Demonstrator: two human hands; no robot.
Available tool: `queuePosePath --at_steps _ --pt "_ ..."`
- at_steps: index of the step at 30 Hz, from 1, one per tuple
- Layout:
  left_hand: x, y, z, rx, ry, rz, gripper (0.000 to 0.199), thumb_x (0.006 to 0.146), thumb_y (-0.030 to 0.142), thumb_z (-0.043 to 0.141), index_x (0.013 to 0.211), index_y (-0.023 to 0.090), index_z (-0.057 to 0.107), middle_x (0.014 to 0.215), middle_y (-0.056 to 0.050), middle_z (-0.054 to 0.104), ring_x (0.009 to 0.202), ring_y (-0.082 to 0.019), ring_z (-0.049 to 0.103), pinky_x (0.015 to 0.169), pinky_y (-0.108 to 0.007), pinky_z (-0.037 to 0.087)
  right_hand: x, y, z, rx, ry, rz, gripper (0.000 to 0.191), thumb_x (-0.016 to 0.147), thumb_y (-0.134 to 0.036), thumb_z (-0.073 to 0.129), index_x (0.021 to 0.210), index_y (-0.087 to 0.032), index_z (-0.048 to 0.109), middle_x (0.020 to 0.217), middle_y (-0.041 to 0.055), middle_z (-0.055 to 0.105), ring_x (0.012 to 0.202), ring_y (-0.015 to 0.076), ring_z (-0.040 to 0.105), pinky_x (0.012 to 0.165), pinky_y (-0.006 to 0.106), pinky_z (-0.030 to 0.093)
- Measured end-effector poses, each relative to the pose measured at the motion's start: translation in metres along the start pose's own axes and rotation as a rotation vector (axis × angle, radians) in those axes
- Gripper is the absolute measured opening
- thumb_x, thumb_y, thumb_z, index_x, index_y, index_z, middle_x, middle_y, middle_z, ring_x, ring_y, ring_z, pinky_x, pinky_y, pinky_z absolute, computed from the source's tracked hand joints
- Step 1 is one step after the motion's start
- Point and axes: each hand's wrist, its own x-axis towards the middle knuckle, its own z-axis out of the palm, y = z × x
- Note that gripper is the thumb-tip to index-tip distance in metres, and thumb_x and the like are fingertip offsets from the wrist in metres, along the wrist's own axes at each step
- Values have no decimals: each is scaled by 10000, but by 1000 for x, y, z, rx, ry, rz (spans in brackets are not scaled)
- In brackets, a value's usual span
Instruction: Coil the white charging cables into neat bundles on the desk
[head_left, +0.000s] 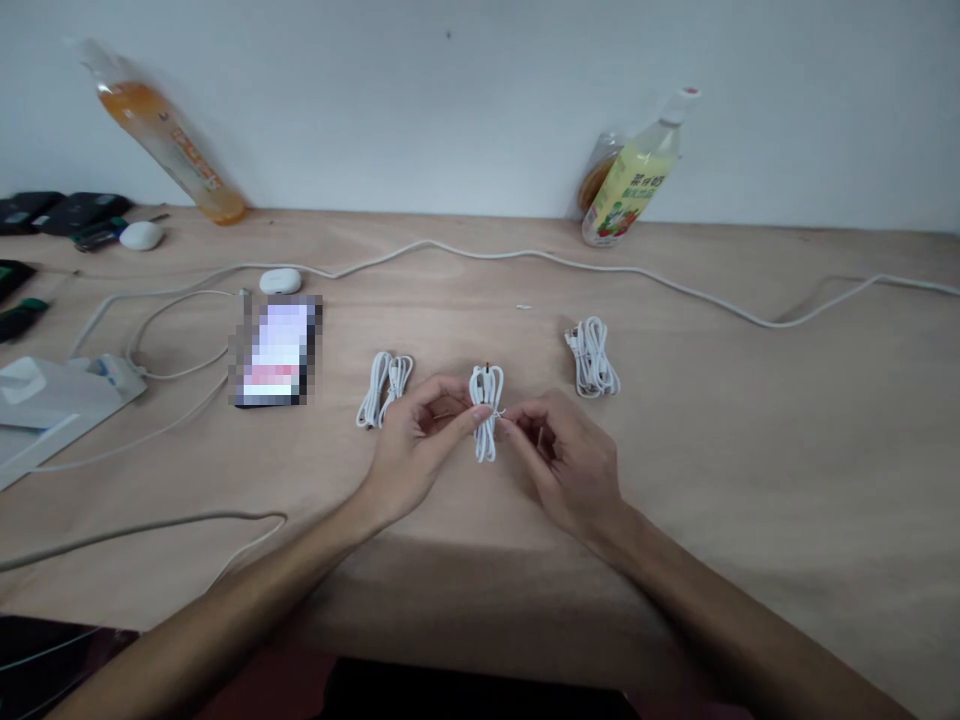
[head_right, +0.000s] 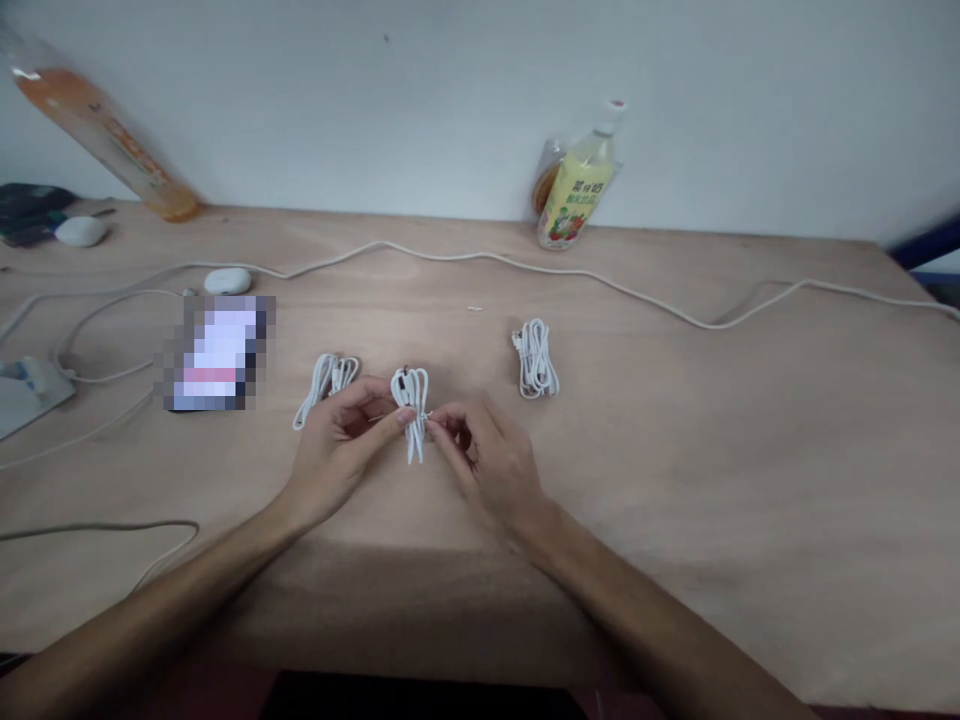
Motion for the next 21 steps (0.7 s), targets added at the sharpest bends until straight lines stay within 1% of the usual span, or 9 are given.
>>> queuePosePath --at_steps 4,7,9,11,13,15,18,21 --pt "-1 0 2 12 13 9 181 876 347 863 910 205 757 799 0 744 750 -162 689 724 -287 572 -3 1 1 -153 37 -101 154 1118 -258 594 995 -236 684 782 5 686 573 141 561 556 289 480" --pt "-1 -1 3 4 23 0 203 858 352 884 922 204 761 810 -3 751 747 -162 684 718 -287 568 0 4 1 -282 27 -237 211 1155 -239 526 987 -225 653 804 30 706 660 162 632 604 291 496" --pt "-1 -2 2 8 26 0 188 860 340 877 917 201 764 810 -3 754 741 -156 681 710 -281 562 2 5 0 -379 26 -335 224 1156 -209 514 973 -216 643 796 42 707 703 176 648 616 297 480" --pt "0 -2 2 11 23 10 159 867 322 863 895 200 766 791 3 751 720 -145 674 695 -269 555 4 6 0 -453 36 -397 212 1141 -174 538 961 -212 644 783 40 698 701 178 632 610 308 452" --pt "1 -2 2 -1 14 7 140 871 311 857 892 201 773 795 4 766 718 -143 684 704 -266 567 6 7 -2 -484 50 -423 172 1117 -140 573 987 -211 659 807 42 708 713 179 633 614 314 447" --pt "2 -3 1 -31 -1 -16 137 881 318 851 918 201 790 852 -13 806 760 -153 718 751 -278 592 7 6 -5 -481 53 -432 158 1100 -98 576 1080 -213 683 874 52 735 758 178 665 625 310 467" --pt "3 -5 0 -84 -22 -72 165 890 346 857 948 198 813 921 -36 838 814 -166 750 789 -283 610 10 5 -10 -461 38 -485 253 1103 -68 528 1219 -225 689 964 68 757 818 179 709 618 301 496" --pt "3 -8 -2 -131 -50 -122 193 910 378 851 980 200 829 889 -38 832 813 -177 763 779 -287 623 13 5 -14 -444 31 -540 267 1105 -63 505 1204 -214 701 956 75 754 809 183 710 603 300 508"
